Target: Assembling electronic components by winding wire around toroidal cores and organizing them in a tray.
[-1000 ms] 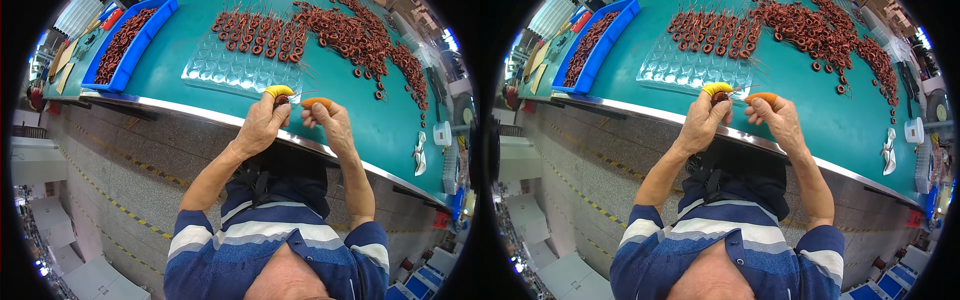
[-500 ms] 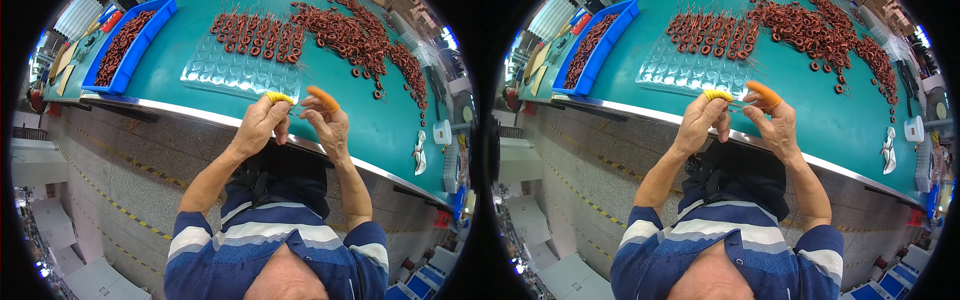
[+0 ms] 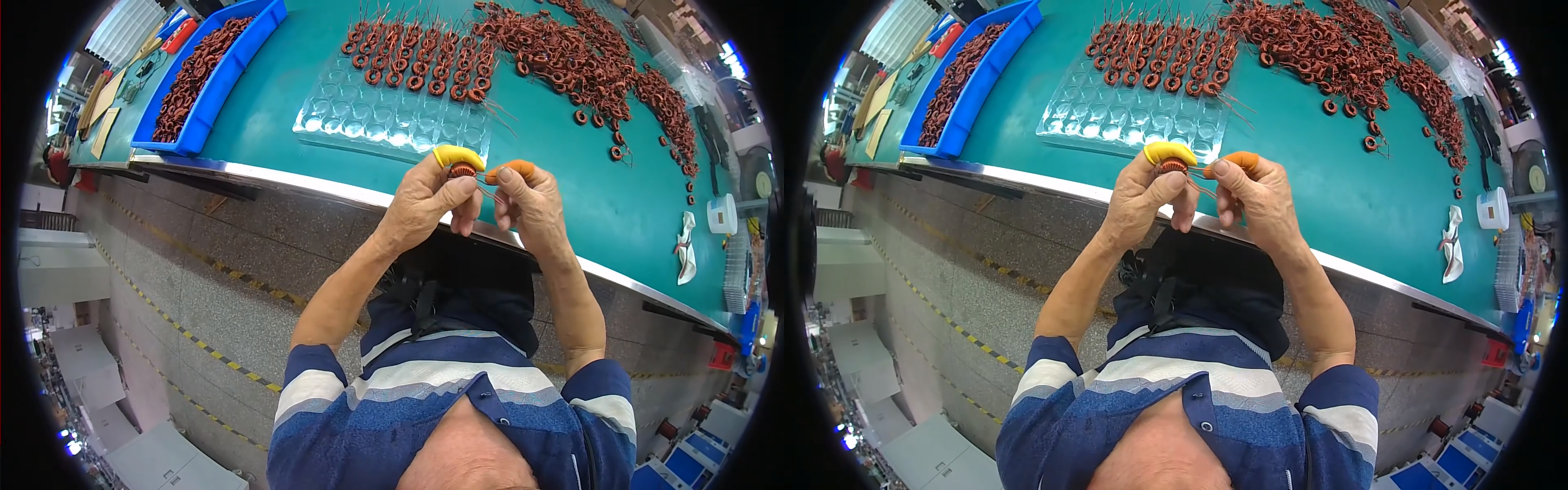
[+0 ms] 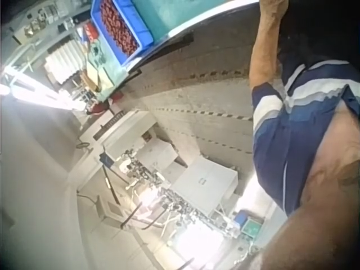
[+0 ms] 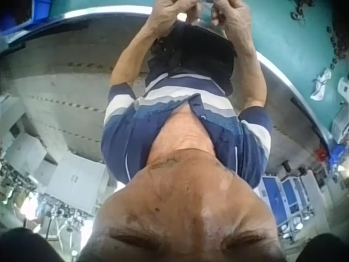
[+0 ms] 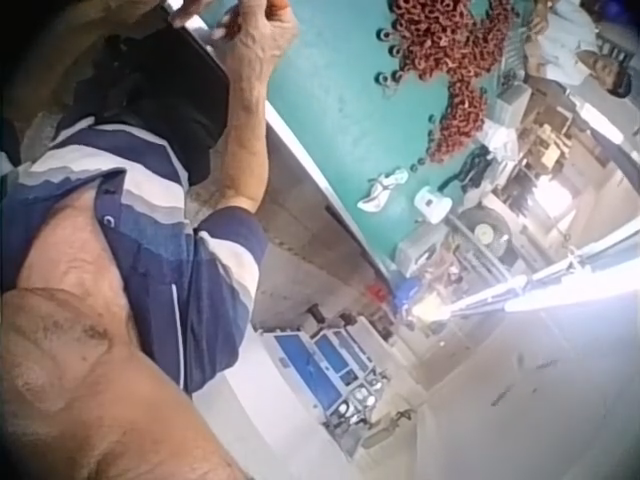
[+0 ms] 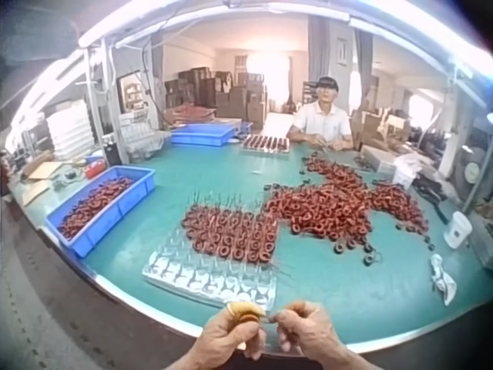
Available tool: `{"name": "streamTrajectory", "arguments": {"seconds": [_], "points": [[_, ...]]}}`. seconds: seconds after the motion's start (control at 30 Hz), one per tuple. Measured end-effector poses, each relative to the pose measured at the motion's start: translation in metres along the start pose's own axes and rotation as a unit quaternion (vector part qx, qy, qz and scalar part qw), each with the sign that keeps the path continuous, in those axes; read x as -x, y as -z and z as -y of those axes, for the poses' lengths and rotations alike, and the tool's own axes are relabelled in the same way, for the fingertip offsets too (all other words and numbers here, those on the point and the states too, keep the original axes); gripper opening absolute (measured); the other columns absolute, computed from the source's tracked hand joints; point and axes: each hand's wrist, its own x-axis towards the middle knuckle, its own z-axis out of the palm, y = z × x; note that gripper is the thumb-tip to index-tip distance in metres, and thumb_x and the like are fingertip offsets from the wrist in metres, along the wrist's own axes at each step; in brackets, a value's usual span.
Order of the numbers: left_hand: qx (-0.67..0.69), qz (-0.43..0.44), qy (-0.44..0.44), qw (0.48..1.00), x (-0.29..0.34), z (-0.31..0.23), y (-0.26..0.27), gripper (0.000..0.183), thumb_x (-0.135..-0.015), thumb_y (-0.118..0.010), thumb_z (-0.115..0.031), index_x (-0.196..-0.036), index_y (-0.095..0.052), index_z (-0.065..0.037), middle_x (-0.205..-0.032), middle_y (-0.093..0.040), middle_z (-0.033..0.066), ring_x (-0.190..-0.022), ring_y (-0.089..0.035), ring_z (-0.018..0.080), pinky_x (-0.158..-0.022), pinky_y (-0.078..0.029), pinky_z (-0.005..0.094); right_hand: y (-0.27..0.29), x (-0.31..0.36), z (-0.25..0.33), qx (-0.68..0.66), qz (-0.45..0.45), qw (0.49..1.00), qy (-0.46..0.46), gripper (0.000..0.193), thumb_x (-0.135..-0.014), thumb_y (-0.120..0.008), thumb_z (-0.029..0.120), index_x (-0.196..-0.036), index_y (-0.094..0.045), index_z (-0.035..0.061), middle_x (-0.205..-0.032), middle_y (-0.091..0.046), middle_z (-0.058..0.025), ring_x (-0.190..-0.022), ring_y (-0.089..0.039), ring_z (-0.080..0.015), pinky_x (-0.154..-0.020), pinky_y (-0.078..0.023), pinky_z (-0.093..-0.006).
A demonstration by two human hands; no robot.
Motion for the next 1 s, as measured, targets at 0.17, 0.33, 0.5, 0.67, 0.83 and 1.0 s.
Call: {"name": "streamTrajectory", "arguments": {"seconds": [0.17,0.33,0.5,0.67,0.83,1.0], "points": [[0.04,-0.039,0.009,0.998,-0.002,0.001,-0.006,0.025,-0.097,-0.055,-0.02,-0.113,-0.049,-0.001,-0.068,-0.057,0.0041,-0.053,-0.054,0.0095,-0.047,-0.042,0.0212,-0.008,0.001,-0.005,0.019,-0.045,0.997,0.06,0.027,-0.092,-0.064,0.028,-0.088,-0.067,0.0007,-0.059,-0.057,-0.0006,-0.045,-0.051,-0.0063,-0.041,-0.036,-0.0194],[-0.123,-0.13,-0.058,0.982,-0.002,0.01,-0.015,0.024,-0.097,-0.056,-0.019,-0.109,-0.05,0.001,-0.067,-0.054,0.0026,-0.052,-0.049,0.0068,-0.047,-0.041,0.0201,-0.009,0.008,-0.001,0.13,-0.07,0.986,0.081,0.028,-0.092,-0.064,0.027,-0.085,-0.067,0.0004,-0.058,-0.056,0.0005,-0.046,-0.051,-0.0051,-0.042,-0.036,-0.0193],[-0.044,-0.143,-0.036,0.988,-0.005,0.009,-0.012,0.022,-0.097,-0.056,-0.018,-0.109,-0.051,0.0,-0.069,-0.054,0.0029,-0.053,-0.051,0.0085,-0.048,-0.042,0.0209,-0.005,-0.001,-0.009,0.078,-0.058,0.992,0.086,0.028,-0.093,-0.062,0.025,-0.102,-0.061,-0.001,-0.068,-0.061,-0.0042,-0.049,-0.054,-0.0072,-0.043,-0.038,-0.0192],[-0.069,-0.16,-0.051,0.983,-0.006,0.009,-0.008,0.02,-0.097,-0.055,-0.016,-0.111,-0.052,-0.003,-0.071,-0.054,0.0028,-0.054,-0.051,0.0097,-0.049,-0.043,0.0223,0.008,0.011,-0.012,0.029,-0.124,0.985,0.112,0.034,-0.097,-0.055,0.031,-0.105,-0.056,-0.0023,-0.072,-0.062,-0.0068,-0.049,-0.056,-0.0094,-0.043,-0.04,-0.0184],[-0.297,-0.137,-0.109,0.939,-0.01,0.017,-0.012,0.022,-0.096,-0.057,-0.017,-0.111,-0.055,-0.001,-0.075,-0.056,0.0013,-0.06,-0.052,0.0072,-0.055,-0.045,0.0221,-0.006,0.015,-0.011,-0.016,-0.055,0.998,-0.023,0.032,-0.096,-0.057,0.032,-0.092,-0.062,0.0005,-0.065,-0.06,-0.0034,-0.048,-0.056,-0.0085,-0.042,-0.04,-0.0178],[-0.255,0.043,0.038,0.965,-0.012,-0.011,0.003,0.035,-0.095,-0.059,-0.025,-0.118,-0.055,0.001,-0.084,-0.059,0.0013,-0.071,-0.055,0.0073,-0.063,-0.046,0.0226,0.007,0.005,-0.014,-0.15,0.008,0.987,-0.064,0.024,-0.092,-0.063,0.025,-0.088,-0.062,0.0018,-0.063,-0.057,-0.002,-0.042,-0.047,-0.0078,-0.039,-0.036,-0.0177]]}}
